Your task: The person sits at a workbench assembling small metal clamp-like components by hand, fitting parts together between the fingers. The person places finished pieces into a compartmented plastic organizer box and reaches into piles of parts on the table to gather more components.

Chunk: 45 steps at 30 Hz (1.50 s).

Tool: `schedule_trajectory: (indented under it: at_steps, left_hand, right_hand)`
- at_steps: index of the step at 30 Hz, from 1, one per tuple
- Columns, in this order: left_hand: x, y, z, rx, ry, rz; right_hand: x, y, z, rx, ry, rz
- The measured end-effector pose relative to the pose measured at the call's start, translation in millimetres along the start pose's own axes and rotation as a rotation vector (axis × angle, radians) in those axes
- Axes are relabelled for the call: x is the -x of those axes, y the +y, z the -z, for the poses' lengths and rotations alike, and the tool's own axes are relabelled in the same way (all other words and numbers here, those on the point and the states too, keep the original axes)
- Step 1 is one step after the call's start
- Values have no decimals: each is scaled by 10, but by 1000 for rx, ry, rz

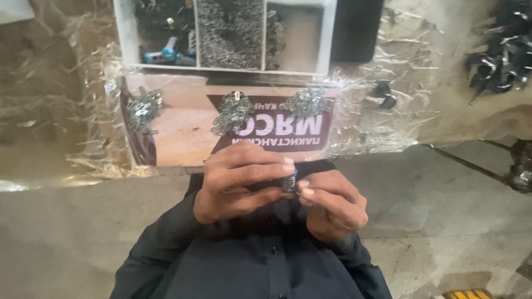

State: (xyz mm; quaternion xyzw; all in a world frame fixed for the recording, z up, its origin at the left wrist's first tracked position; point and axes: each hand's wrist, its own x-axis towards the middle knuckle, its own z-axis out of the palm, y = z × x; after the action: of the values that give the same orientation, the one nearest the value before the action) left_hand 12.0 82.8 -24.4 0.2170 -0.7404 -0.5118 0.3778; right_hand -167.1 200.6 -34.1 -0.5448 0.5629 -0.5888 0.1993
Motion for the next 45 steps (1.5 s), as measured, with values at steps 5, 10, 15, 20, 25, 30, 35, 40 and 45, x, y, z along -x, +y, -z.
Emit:
schedule_trajectory:
  at_steps: [5,10,15,20,25,30,35,40,45]
  left_hand:
    - [30,-5,6,-20,10,-21]
    - [25,-16,-3,-37,4,-66]
    - [30,-12,8,-44,-19,-74]
    - [44,-21,-2,-84,-25,-70]
    - [62,-47,-9,-91,-23,-82]
    - [82,-70,-25,-92,7,-93]
    - [108,-62,-22,-92,10,-97]
    - [99,-59,-11,-99,6,-78]
    - [108,-37,-20,-57,30,-114]
  right_hand:
    - [-48,-28,-23,24,-63,12]
    - [-85,-19,1,102,-80,97]
    - [-104,-40,9,152,-53,122]
    - [-82,-72,56,108,-129,-10]
    - [-60,-32,104,20,-187,-81]
    - [-27,27,147,-121,-233,-184]
    - [17,71,162,-320,-214,-288]
    - [99,77,143,-190,-176,-331]
    - [-2,157,184,-527,-233,-619]
